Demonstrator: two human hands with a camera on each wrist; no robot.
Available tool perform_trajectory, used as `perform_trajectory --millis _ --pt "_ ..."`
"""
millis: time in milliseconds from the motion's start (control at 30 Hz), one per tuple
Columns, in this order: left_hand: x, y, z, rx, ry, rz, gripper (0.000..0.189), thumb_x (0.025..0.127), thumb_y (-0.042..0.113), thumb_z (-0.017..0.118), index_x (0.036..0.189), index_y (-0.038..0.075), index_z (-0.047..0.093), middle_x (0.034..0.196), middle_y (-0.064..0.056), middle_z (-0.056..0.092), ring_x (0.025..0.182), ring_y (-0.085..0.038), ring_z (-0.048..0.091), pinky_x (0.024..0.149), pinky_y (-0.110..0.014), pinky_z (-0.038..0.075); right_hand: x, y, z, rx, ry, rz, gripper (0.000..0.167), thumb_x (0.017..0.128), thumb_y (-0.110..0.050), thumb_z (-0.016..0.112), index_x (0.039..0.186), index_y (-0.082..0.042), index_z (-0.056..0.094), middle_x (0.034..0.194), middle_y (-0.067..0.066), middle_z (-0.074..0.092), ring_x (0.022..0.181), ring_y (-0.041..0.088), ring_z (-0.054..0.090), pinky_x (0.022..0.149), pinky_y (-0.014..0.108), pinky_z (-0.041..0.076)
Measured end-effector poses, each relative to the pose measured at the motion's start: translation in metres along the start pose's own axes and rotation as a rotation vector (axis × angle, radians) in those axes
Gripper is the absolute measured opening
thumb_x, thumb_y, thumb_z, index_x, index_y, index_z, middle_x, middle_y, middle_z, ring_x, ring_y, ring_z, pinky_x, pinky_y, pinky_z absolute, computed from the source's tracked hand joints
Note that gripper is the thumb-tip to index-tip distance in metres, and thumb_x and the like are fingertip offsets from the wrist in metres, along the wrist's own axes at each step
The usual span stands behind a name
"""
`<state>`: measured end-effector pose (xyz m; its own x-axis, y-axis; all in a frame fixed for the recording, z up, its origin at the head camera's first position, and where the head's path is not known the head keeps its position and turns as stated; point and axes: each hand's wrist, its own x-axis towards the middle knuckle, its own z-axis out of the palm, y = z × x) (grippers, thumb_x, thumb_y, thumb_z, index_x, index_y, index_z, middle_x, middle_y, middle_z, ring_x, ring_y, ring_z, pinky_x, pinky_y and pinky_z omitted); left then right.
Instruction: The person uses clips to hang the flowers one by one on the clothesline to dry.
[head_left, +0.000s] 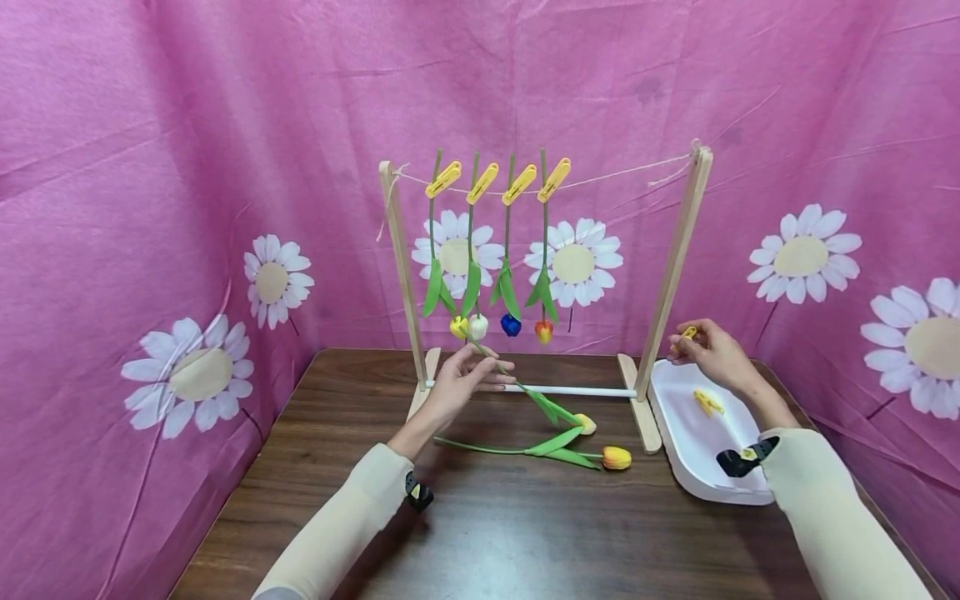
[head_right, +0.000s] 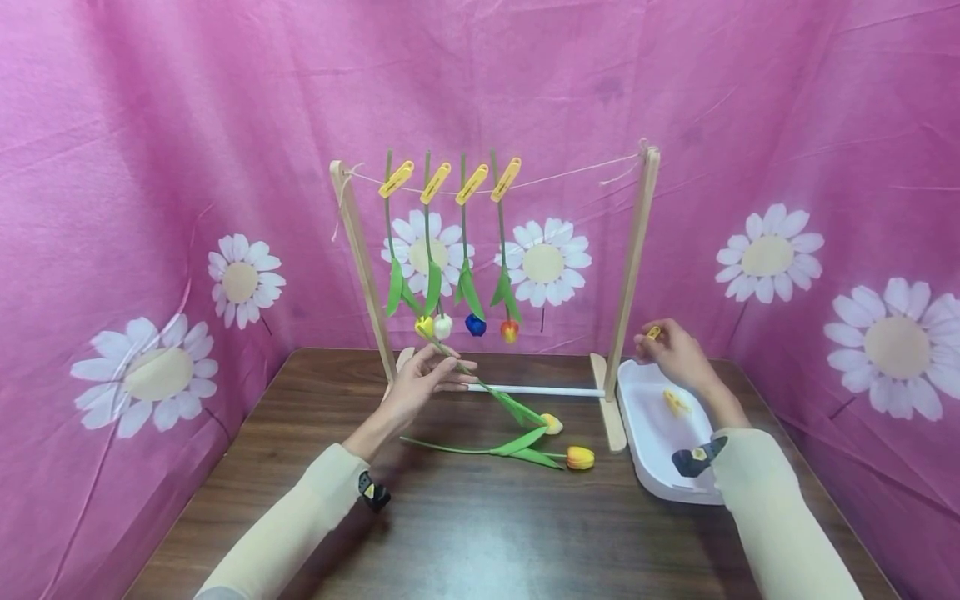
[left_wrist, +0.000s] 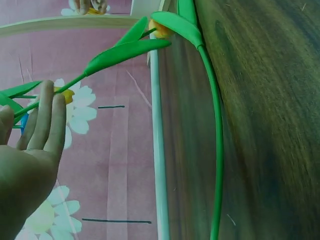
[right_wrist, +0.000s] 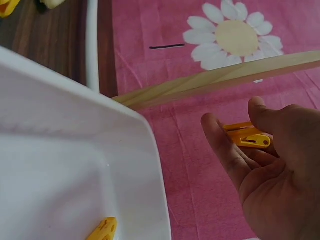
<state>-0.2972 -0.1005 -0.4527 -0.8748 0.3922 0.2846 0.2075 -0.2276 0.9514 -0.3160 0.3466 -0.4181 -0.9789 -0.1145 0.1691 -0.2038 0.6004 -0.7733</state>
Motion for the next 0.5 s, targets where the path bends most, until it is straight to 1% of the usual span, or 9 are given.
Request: perform_trajectory --millis 67,133,233,300,333,367,400,433,500 --pt "0.001 0.001 0.002 0.02 -0.002 0.007 0.021 0.112 0.012 0.054 0.123 -0.005 0.057 0.127 -0.04 0.067 0.101 -0.022 0.081 0.102 -0.063 0.057 0.0 -0.002 -0.002 0.006 0.01 -0.027 0.04 0.113 -0.009 0.049 0.139 0.021 0.042 0.117 0.042 0.066 0.079 0.005 0.074 0.071 0.02 0.063" --pt "0.002 0.002 0.004 0.028 0.012 0.003 0.023 0.11 0.009 0.057 0.124 -0.009 0.058 0.124 -0.037 0.07 0.098 -0.019 0.08 0.103 -0.059 0.058 -0.001 -0.005 -0.004 0.004 0.028 -0.049 0.041 0.113 -0.008 0.05 0.141 0.02 0.043 0.12 0.043 0.065 0.079 0.003 0.073 0.071 0.019 0.063" --pt "0.003 0.002 0.008 0.032 0.04 0.007 0.025 0.107 0.002 0.062 0.123 -0.016 0.06 0.122 -0.034 0.072 0.094 -0.014 0.079 0.103 -0.053 0.06 -0.001 -0.01 -0.006 -0.021 0.076 -0.062 0.041 0.113 -0.01 0.051 0.142 0.018 0.043 0.122 0.043 0.066 0.077 -0.004 0.07 0.068 0.017 0.062" --pt "0.004 0.003 0.011 0.044 0.053 0.016 0.023 0.105 0.0 0.064 0.121 -0.016 0.063 0.121 -0.033 0.073 0.093 -0.013 0.079 0.101 -0.05 0.061 -0.003 -0.015 -0.009 -0.045 0.122 -0.069 0.04 0.113 -0.013 0.053 0.139 0.016 0.046 0.119 0.041 0.068 0.075 -0.009 0.067 0.066 0.016 0.06" --pt "0.004 0.004 0.012 0.052 0.051 0.023 0.022 0.105 0.001 0.064 0.121 -0.015 0.064 0.122 -0.033 0.072 0.093 -0.013 0.079 0.101 -0.052 0.061 -0.003 -0.018 -0.01 -0.056 0.146 -0.073 0.039 0.113 -0.014 0.054 0.137 0.015 0.048 0.115 0.037 0.072 0.074 -0.011 0.066 0.064 0.016 0.059" --pt "0.005 0.005 0.013 0.058 0.047 0.028 0.021 0.106 0.003 0.064 0.12 -0.014 0.064 0.123 -0.035 0.072 0.093 -0.014 0.079 0.101 -0.054 0.06 -0.004 -0.021 -0.012 -0.056 0.169 -0.083 0.037 0.112 -0.015 0.056 0.135 0.014 0.049 0.108 0.026 0.077 0.073 -0.011 0.066 0.063 0.016 0.059" --pt "0.006 0.006 0.014 0.068 0.043 0.032 0.02 0.106 0.005 0.063 0.119 -0.011 0.065 0.122 -0.033 0.073 0.094 -0.018 0.08 0.101 -0.056 0.06 -0.005 -0.024 -0.013 -0.047 0.19 -0.098 0.036 0.111 -0.015 0.057 0.133 0.013 0.051 0.102 0.014 0.08 0.073 -0.012 0.066 0.062 0.016 0.059" --pt "0.006 0.007 0.015 0.075 0.035 0.037 0.02 0.107 0.007 0.063 0.118 -0.009 0.064 0.123 -0.034 0.072 0.096 -0.024 0.08 0.101 -0.058 0.059 -0.005 -0.027 -0.015 -0.041 0.212 -0.111 0.035 0.111 -0.015 0.059 0.132 0.012 0.053 0.096 0.001 0.081 0.072 -0.012 0.066 0.061 0.016 0.058" --pt "0.008 0.009 0.017 0.086 0.019 0.048 0.019 0.108 0.009 0.062 0.119 -0.007 0.063 0.122 -0.035 0.071 0.099 -0.03 0.08 0.1 -0.062 0.058 -0.006 -0.035 -0.018 -0.011 0.252 -0.134 0.032 0.109 -0.014 0.062 0.13 0.009 0.056 0.09 -0.023 0.074 0.07 -0.011 0.067 0.059 0.015 0.057"
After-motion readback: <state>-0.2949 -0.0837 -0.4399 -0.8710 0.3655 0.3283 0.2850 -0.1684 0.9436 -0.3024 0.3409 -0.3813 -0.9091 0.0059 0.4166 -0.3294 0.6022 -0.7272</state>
